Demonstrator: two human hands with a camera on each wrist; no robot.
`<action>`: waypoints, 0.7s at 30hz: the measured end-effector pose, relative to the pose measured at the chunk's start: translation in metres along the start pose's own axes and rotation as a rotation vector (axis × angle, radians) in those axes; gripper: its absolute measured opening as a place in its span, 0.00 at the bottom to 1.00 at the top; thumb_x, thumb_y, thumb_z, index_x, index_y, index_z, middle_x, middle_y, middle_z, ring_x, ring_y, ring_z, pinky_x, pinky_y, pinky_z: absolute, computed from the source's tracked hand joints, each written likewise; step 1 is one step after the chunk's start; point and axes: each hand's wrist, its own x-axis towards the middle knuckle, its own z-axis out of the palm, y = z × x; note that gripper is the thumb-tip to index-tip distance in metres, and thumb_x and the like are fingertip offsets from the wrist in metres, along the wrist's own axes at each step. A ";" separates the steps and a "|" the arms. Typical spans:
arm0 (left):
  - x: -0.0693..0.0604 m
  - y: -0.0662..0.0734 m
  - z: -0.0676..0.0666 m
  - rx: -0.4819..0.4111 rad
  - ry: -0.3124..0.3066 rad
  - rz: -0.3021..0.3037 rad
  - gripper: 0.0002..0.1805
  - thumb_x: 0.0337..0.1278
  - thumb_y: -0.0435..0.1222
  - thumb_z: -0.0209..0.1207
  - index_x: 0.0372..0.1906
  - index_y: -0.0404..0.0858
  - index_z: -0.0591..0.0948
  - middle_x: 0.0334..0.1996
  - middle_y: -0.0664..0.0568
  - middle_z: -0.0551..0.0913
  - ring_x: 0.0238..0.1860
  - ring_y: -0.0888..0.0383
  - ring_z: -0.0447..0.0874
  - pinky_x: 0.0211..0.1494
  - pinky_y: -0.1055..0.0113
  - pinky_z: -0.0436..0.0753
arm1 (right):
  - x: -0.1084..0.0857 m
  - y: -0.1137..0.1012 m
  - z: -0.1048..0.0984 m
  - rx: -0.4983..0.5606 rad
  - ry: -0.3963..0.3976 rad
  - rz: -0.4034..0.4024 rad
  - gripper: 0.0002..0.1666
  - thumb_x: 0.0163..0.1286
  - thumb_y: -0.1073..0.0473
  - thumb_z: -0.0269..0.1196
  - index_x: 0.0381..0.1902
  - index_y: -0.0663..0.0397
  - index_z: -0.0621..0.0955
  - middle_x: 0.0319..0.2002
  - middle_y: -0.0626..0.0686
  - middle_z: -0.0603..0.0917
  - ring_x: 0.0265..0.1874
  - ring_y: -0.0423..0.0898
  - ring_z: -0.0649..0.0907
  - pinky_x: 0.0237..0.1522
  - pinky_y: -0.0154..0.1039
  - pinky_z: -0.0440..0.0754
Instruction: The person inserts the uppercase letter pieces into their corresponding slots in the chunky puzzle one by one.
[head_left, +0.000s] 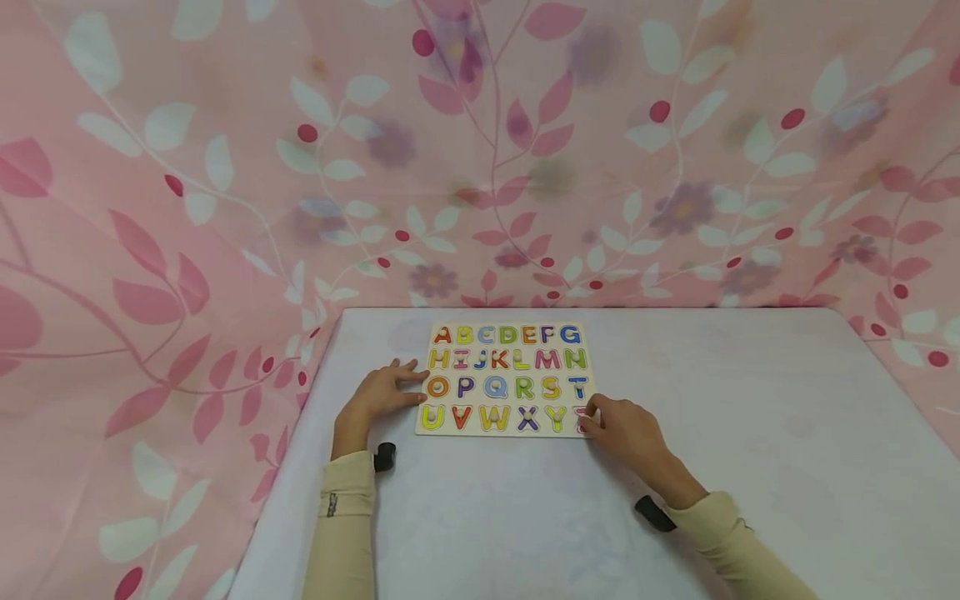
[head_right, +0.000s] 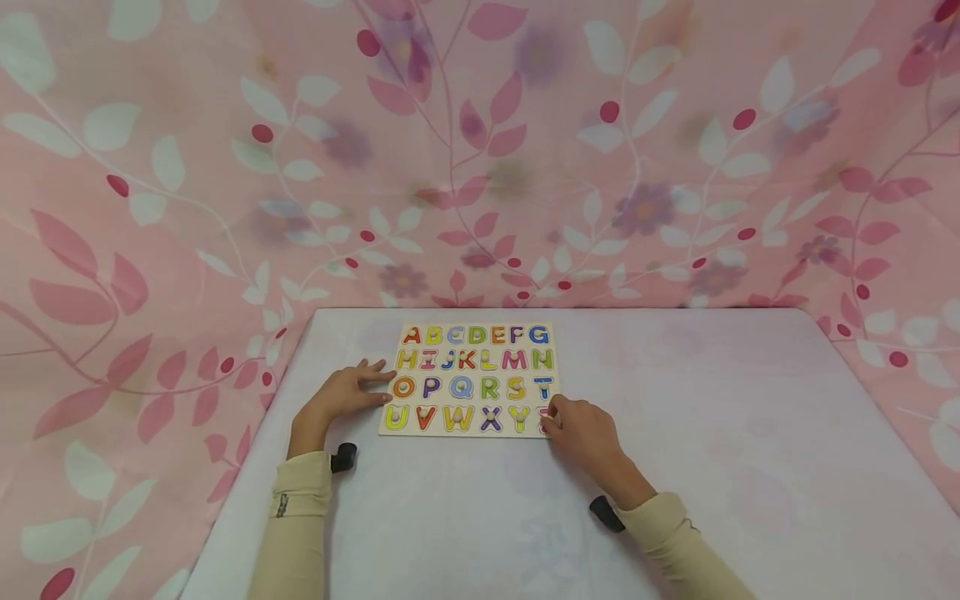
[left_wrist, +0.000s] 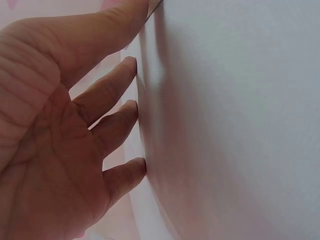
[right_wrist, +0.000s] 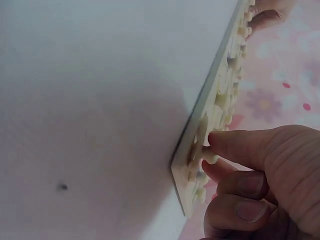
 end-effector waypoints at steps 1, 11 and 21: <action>0.000 0.000 0.000 0.003 0.002 0.004 0.29 0.53 0.43 0.71 0.63 0.44 0.80 0.70 0.46 0.68 0.75 0.39 0.52 0.73 0.40 0.52 | 0.000 -0.001 0.001 0.002 0.004 -0.003 0.10 0.66 0.52 0.67 0.37 0.51 0.80 0.14 0.45 0.71 0.16 0.42 0.69 0.18 0.35 0.63; -0.001 0.003 -0.002 0.018 0.002 0.006 0.29 0.55 0.43 0.70 0.63 0.44 0.79 0.70 0.46 0.67 0.75 0.38 0.52 0.73 0.40 0.52 | 0.001 -0.002 0.006 0.008 0.015 -0.025 0.08 0.66 0.54 0.67 0.35 0.51 0.80 0.15 0.44 0.71 0.17 0.42 0.70 0.19 0.36 0.65; -0.003 0.001 0.000 0.008 -0.007 0.007 0.29 0.56 0.43 0.69 0.64 0.43 0.79 0.71 0.46 0.66 0.75 0.39 0.50 0.73 0.39 0.51 | -0.001 0.023 -0.020 0.003 0.037 0.004 0.21 0.66 0.47 0.67 0.50 0.53 0.81 0.20 0.47 0.72 0.19 0.44 0.70 0.20 0.37 0.66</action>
